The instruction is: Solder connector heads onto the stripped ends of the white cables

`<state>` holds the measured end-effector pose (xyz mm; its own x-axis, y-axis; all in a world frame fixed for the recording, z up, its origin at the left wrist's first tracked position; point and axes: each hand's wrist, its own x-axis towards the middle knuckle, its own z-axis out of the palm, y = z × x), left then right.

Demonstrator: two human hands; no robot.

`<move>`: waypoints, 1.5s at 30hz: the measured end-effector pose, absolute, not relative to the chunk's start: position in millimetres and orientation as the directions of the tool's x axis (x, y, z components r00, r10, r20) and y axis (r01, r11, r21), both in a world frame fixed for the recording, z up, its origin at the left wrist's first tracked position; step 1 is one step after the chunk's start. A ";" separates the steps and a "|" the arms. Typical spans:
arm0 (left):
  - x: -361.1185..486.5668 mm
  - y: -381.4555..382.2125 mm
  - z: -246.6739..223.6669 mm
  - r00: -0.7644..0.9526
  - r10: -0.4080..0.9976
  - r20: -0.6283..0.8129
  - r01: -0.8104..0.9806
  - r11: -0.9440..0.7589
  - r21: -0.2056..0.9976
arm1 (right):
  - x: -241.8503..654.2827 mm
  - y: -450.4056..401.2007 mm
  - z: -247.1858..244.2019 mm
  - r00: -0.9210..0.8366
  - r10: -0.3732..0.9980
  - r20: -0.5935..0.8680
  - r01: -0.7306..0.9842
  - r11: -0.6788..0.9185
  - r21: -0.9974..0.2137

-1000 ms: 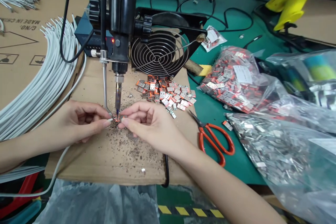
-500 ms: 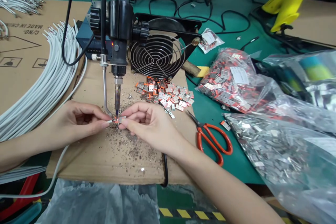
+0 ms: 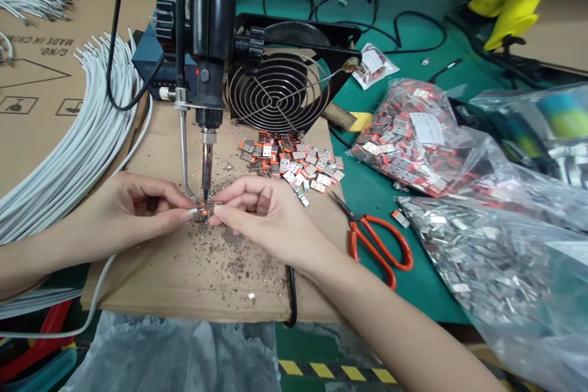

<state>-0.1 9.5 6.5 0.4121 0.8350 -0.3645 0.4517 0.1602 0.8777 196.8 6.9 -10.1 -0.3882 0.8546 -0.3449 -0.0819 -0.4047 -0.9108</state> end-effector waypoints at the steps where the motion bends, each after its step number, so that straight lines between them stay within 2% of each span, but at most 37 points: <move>1: 0.2 9.1 6.9 0.403 0.838 -0.368 0.450 0.168 0.877 | 197.2 6.9 -10.4 -0.393 0.855 -0.339 -0.085 -0.401 -0.912; 29: 1.2 8.8 4.3 0.400 0.831 -0.387 0.439 0.197 0.877 | 197.3 6.2 -9.1 -0.386 0.860 -0.335 -0.086 -0.394 -0.915; 37: 0.4 9.6 4.0 0.396 0.818 -0.418 0.481 0.203 0.853 | 194.8 6.9 -10.3 -0.368 0.873 -0.319 -0.030 -0.354 -0.935; 45: -0.4 6.5 5.3 0.402 0.831 -0.385 0.471 0.173 0.865 | 196.7 5.7 -8.4 -0.383 0.857 -0.345 -0.021 -0.382 -0.924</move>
<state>-0.4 6.5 5.3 0.4017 0.8309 -0.3850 0.4709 0.1731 0.8650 196.7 5.7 -8.4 -0.3829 0.8569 -0.3451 -0.0212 -0.3817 -0.9241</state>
